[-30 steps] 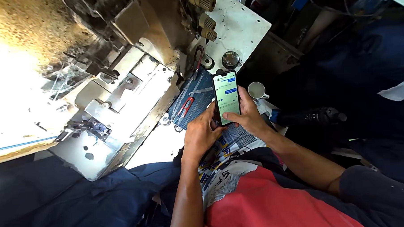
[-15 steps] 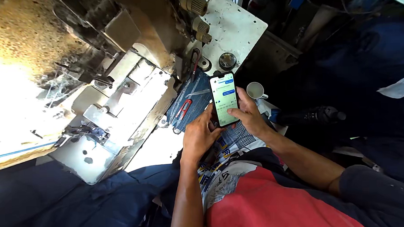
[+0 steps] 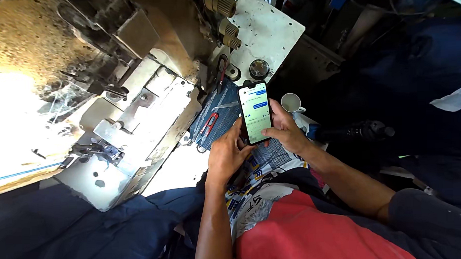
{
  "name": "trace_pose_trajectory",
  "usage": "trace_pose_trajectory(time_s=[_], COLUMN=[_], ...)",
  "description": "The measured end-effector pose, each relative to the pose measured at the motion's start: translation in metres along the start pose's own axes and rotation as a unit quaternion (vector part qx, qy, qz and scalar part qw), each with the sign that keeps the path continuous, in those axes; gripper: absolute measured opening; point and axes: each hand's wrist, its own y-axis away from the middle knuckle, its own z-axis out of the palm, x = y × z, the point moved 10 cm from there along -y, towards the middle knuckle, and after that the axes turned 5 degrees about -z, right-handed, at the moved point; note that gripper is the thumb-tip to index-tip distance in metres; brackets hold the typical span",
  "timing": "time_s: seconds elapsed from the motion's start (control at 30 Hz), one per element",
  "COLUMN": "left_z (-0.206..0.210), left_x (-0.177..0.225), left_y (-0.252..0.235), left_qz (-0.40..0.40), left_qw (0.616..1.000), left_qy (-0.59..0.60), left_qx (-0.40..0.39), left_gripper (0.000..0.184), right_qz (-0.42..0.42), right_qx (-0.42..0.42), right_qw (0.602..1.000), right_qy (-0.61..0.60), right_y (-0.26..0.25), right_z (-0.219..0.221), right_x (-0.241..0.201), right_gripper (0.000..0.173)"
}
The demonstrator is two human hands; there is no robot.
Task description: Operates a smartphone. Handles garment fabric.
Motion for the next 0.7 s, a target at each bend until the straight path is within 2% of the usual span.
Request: trace_pose_trajectory(time_s=[0.23,0.7], left_z=[0.0004,-0.0006], left_x=[-0.0001,-0.0008], left_y=[0.0005,0.0007], left_qz=[-0.003,-0.004], left_qw=[1.0,1.0], left_qy=[0.001,0.003], left_qx=[-0.006,-0.005], left_gripper=[0.08,0.082], right_qz=[0.008,-0.002], right_qx=[0.016,-0.048], right_qw=[1.0,0.996], right_qy=[0.016,-0.07], right_y=[0.0015,0.0023], right_z=[0.0038,0.004], right_x=[0.0023,-0.0027], right_gripper=[0.09,0.084])
